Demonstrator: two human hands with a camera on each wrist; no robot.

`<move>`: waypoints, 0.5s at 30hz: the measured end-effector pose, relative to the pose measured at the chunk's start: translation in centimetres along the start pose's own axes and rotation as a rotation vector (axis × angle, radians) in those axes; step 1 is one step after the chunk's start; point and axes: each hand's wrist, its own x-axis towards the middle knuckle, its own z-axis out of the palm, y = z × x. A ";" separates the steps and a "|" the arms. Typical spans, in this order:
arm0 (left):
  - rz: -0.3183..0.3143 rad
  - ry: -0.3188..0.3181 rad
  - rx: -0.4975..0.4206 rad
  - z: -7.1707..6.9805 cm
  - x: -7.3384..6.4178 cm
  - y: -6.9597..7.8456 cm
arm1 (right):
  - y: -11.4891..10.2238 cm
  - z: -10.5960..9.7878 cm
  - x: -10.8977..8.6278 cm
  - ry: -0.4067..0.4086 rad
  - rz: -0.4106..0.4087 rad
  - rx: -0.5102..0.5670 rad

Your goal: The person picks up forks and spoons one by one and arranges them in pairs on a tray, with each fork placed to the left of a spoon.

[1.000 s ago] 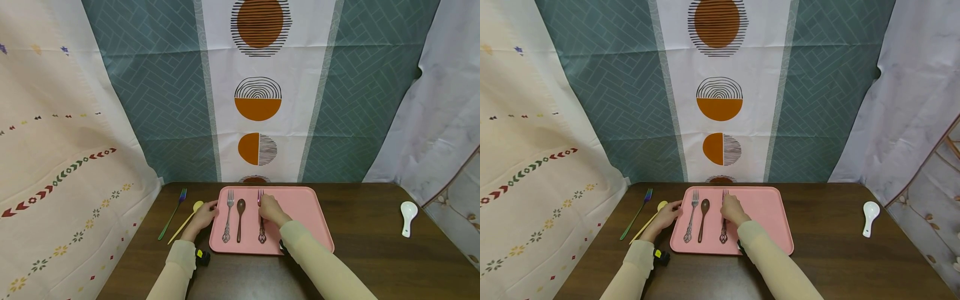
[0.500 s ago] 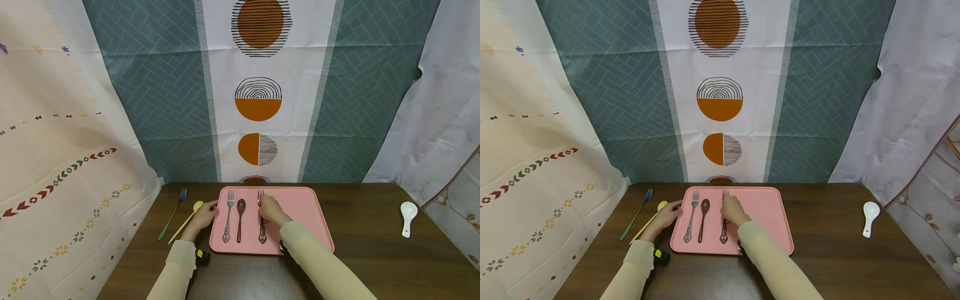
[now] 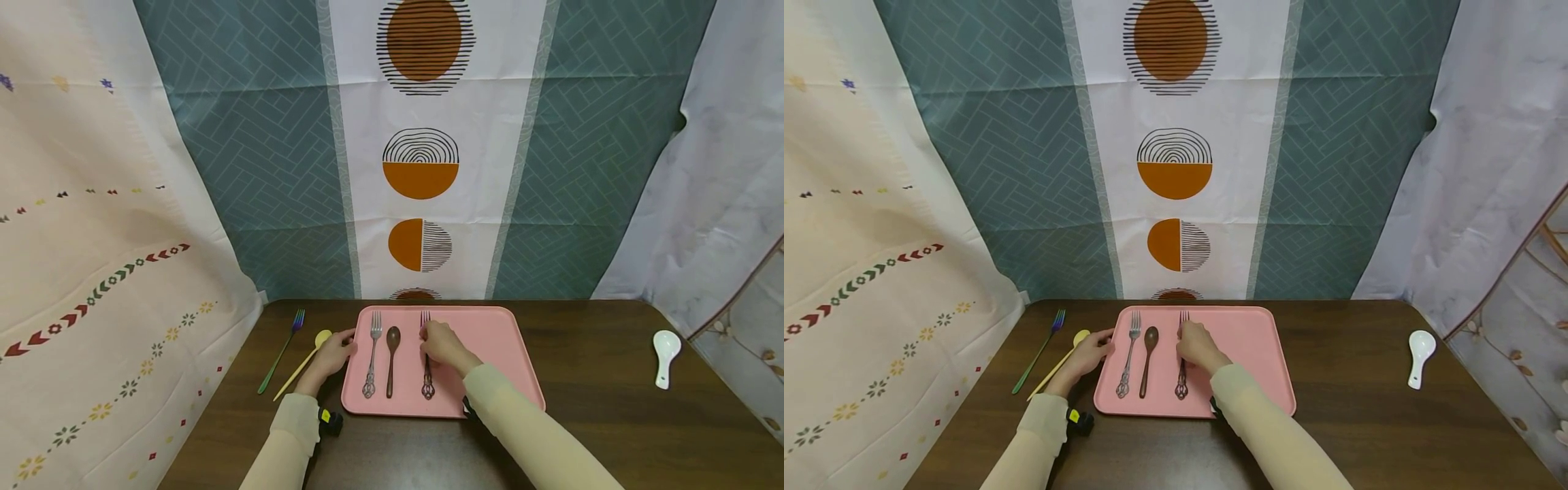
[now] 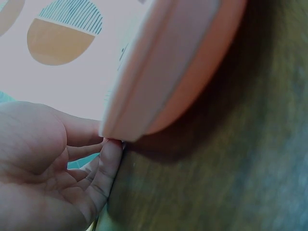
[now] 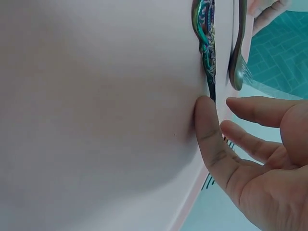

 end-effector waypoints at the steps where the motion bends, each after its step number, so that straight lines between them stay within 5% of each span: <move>1: 0.000 0.000 0.000 0.0 0.0 0.0 | 0.0 -0.1 -0.1 -0.002 -0.007 0.000; 8: 0.010 0.002 -0.003 0.0 0.0 0.0 | 1.1 -1.5 -0.7 0.010 -0.078 -0.004; 15: 0.009 -0.003 -0.013 0.0 0.0 0.0 | 3.3 -3.3 -1.4 -0.059 -0.174 0.143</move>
